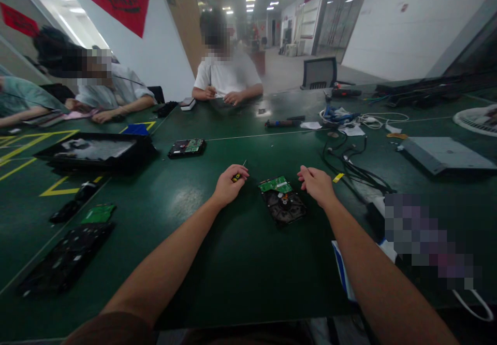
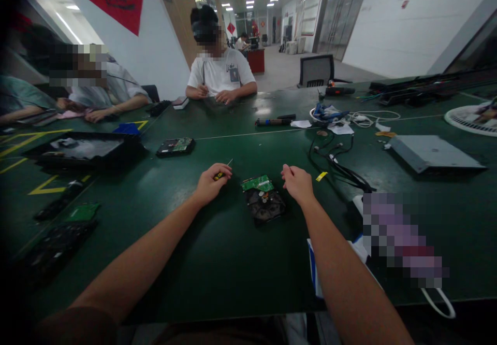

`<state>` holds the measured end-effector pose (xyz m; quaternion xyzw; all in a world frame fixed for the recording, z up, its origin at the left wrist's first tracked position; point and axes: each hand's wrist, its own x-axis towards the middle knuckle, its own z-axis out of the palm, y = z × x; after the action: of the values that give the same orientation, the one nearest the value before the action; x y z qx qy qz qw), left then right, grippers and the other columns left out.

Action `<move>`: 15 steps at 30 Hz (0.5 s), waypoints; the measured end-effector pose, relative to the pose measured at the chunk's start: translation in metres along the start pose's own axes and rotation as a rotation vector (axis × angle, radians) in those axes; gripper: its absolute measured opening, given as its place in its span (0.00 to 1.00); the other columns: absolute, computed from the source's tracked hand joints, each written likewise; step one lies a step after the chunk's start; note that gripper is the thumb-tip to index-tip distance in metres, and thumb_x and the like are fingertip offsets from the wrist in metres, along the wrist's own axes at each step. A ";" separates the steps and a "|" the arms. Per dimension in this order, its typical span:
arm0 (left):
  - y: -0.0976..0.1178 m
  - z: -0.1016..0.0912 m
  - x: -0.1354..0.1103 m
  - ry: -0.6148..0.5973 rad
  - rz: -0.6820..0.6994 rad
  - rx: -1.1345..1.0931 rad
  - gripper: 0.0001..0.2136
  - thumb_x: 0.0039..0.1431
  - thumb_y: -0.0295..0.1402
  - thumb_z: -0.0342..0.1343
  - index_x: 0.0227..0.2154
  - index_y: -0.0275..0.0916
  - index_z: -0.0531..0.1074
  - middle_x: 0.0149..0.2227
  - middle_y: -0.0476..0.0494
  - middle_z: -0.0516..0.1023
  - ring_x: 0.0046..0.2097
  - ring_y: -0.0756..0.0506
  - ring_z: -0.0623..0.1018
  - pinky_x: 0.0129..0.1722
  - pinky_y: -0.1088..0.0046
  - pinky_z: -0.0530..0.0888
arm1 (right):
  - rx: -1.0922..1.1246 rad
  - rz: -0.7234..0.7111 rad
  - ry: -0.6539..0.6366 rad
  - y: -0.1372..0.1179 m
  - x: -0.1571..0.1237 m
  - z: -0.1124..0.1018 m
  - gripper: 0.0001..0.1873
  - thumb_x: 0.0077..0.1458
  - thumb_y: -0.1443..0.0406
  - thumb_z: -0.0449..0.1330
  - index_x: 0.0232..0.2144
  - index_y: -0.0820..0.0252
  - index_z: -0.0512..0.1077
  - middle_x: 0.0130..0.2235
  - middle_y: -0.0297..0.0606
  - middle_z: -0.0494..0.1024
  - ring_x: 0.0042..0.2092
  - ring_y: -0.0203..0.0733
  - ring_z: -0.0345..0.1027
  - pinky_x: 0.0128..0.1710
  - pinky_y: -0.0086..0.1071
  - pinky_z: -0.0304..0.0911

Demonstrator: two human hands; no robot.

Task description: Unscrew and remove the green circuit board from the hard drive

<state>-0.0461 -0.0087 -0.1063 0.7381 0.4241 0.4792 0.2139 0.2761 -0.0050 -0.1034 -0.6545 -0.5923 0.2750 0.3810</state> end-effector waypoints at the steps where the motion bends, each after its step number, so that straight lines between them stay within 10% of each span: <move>1: 0.000 0.000 0.000 0.002 0.002 0.000 0.06 0.56 0.24 0.56 0.32 0.40 0.77 0.44 0.43 0.78 0.48 0.43 0.78 0.54 0.59 0.74 | -0.011 0.001 0.012 -0.002 -0.001 -0.001 0.25 0.65 0.47 0.52 0.32 0.58 0.78 0.30 0.38 0.82 0.24 0.37 0.74 0.28 0.31 0.64; 15: -0.008 0.014 0.003 0.021 -0.079 -0.067 0.07 0.61 0.28 0.56 0.41 0.40 0.75 0.48 0.42 0.77 0.41 0.46 0.81 0.45 0.63 0.79 | -0.040 -0.293 -0.150 -0.011 0.002 0.005 0.20 0.65 0.51 0.55 0.47 0.52 0.79 0.47 0.37 0.83 0.45 0.46 0.76 0.47 0.37 0.67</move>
<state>-0.0361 -0.0007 -0.1165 0.7083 0.4388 0.4919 0.2526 0.2662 -0.0021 -0.0970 -0.5461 -0.7137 0.2528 0.3585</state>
